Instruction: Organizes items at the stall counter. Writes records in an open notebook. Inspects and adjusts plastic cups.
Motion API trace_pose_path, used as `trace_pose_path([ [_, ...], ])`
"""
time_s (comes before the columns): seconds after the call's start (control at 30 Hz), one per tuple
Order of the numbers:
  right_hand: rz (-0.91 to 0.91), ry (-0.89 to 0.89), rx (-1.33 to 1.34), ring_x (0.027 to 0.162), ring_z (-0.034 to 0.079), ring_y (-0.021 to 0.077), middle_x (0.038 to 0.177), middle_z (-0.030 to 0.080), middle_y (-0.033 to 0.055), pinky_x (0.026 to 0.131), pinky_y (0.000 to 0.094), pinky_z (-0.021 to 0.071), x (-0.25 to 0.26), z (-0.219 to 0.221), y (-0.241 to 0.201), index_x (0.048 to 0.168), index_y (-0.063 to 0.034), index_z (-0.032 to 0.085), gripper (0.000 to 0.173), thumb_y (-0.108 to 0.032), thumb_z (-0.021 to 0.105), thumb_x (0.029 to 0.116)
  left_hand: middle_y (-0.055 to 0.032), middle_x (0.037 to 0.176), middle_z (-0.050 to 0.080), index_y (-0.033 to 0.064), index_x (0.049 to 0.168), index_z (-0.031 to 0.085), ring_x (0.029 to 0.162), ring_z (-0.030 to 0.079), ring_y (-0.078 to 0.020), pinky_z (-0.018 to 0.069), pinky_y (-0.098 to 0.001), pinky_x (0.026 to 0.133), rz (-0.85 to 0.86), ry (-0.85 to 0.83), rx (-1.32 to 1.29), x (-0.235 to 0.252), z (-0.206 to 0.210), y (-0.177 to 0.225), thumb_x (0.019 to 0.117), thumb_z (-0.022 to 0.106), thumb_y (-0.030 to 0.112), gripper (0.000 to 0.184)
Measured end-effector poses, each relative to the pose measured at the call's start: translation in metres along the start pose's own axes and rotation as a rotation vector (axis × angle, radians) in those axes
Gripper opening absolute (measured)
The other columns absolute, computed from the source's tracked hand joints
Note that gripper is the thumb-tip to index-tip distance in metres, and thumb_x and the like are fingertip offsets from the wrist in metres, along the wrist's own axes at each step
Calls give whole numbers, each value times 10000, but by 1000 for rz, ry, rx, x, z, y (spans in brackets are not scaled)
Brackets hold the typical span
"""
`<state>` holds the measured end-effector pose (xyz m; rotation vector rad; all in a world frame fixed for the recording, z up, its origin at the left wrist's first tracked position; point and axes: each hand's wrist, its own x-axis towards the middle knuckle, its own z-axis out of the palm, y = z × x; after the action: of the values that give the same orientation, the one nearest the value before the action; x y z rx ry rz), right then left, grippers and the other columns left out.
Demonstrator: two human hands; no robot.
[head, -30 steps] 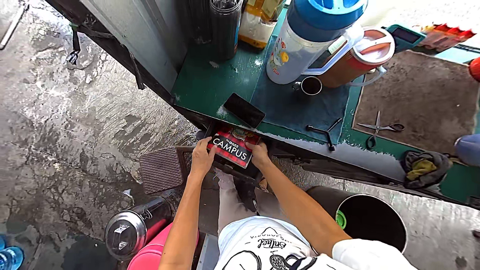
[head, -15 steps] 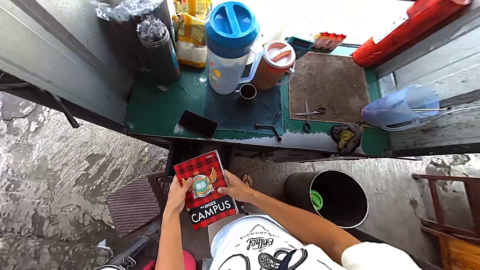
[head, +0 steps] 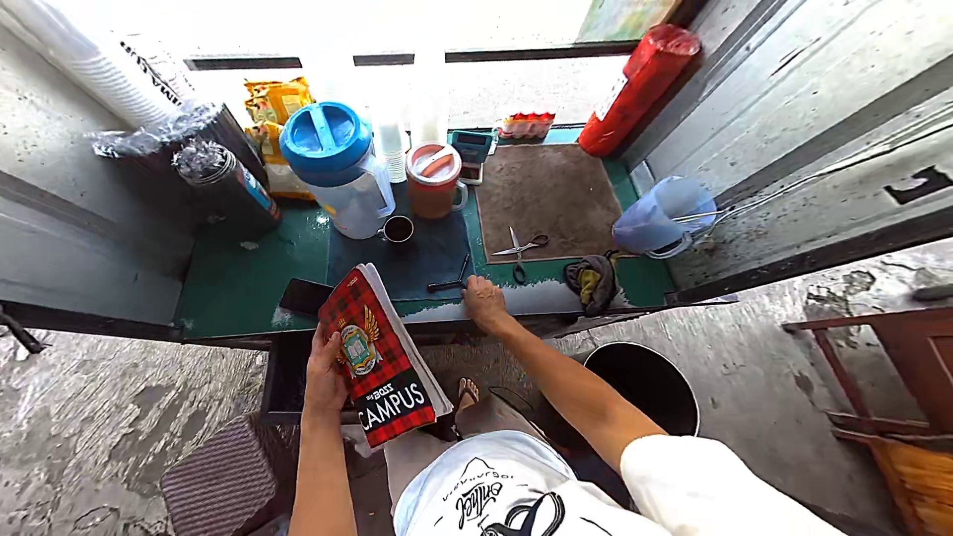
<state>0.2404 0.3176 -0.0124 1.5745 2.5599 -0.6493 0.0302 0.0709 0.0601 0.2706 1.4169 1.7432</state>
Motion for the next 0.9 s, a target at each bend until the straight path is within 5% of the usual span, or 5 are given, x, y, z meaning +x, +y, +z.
trace_pose_path([
  [0.17,-14,124,122,1130,649,449,1173,660,284,949,593,530,-3,-36,55,1192,69,640,336,-221,547,1050,-163,1580,409,200,1659,33,1289,595,-245,566,-427,1001,-40,-29,133,27,55,-10,1009,577,185,847],
  [0.5,684,282,90,1223,603,471,1309,607,309,985,630,487,56,-97,174,1309,35,577,434,-311,564,1048,-265,1558,411,152,1663,84,1371,509,-363,460,-538,1100,-187,-70,426,136,164,-76,934,743,180,982],
  [0.73,-50,52,-124,1526,304,379,1646,340,186,1218,597,259,61,-66,152,1529,-135,492,871,-695,649,880,-290,1426,519,174,1667,90,1282,553,-431,457,-582,1068,-35,-9,904,150,185,-91,941,728,375,987],
  [0.83,-164,79,-200,1440,436,383,1537,489,192,1174,585,335,70,-69,169,1430,-126,600,675,-606,612,955,-312,1560,355,59,1625,255,1433,382,-457,353,-574,1171,153,-113,1160,127,175,-96,787,836,496,1110],
  [0.9,-188,93,-218,1348,507,431,1444,548,230,1073,610,425,71,-75,180,1392,-111,621,600,-545,621,977,-308,1668,126,189,1615,342,1541,127,-494,192,-645,1215,186,-277,1451,98,164,-95,625,847,684,1217],
])
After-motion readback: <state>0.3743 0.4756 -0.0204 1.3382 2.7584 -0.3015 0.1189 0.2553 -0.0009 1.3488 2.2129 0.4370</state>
